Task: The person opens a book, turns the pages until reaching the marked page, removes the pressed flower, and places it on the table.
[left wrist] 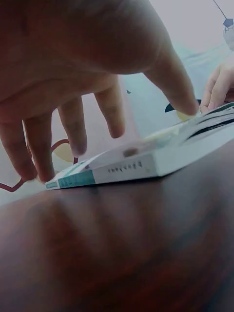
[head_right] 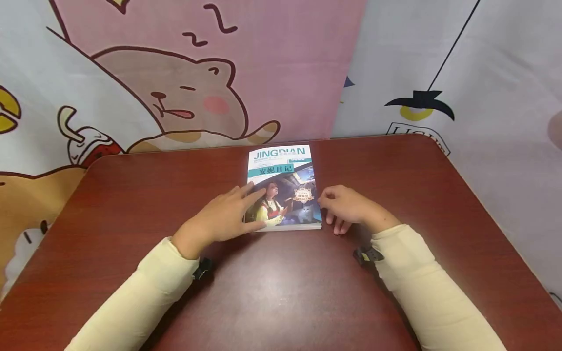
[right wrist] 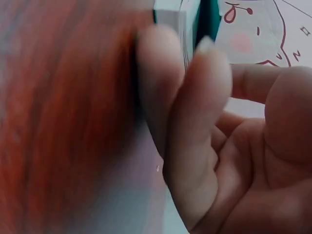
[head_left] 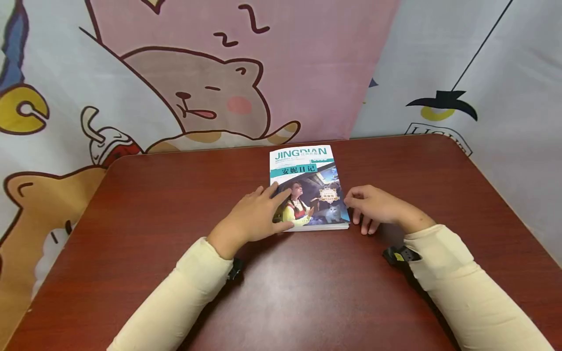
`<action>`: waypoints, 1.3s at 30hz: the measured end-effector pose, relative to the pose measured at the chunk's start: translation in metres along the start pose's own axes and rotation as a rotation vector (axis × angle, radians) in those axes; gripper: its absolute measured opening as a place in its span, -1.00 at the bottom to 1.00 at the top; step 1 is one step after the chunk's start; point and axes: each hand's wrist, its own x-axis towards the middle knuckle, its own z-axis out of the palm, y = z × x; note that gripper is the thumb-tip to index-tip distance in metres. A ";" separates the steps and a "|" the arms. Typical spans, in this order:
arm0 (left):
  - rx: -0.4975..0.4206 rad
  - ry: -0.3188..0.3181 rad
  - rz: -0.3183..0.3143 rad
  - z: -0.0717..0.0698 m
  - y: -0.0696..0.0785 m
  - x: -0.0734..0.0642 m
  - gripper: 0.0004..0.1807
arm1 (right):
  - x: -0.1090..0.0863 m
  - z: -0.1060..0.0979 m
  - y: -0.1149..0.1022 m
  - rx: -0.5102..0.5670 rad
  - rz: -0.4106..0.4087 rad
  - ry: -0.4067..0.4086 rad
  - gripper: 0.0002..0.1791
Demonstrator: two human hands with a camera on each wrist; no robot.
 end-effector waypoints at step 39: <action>0.098 0.149 0.138 0.010 -0.003 -0.003 -0.16 | 0.016 -0.002 0.029 0.198 -0.037 -0.089 -0.56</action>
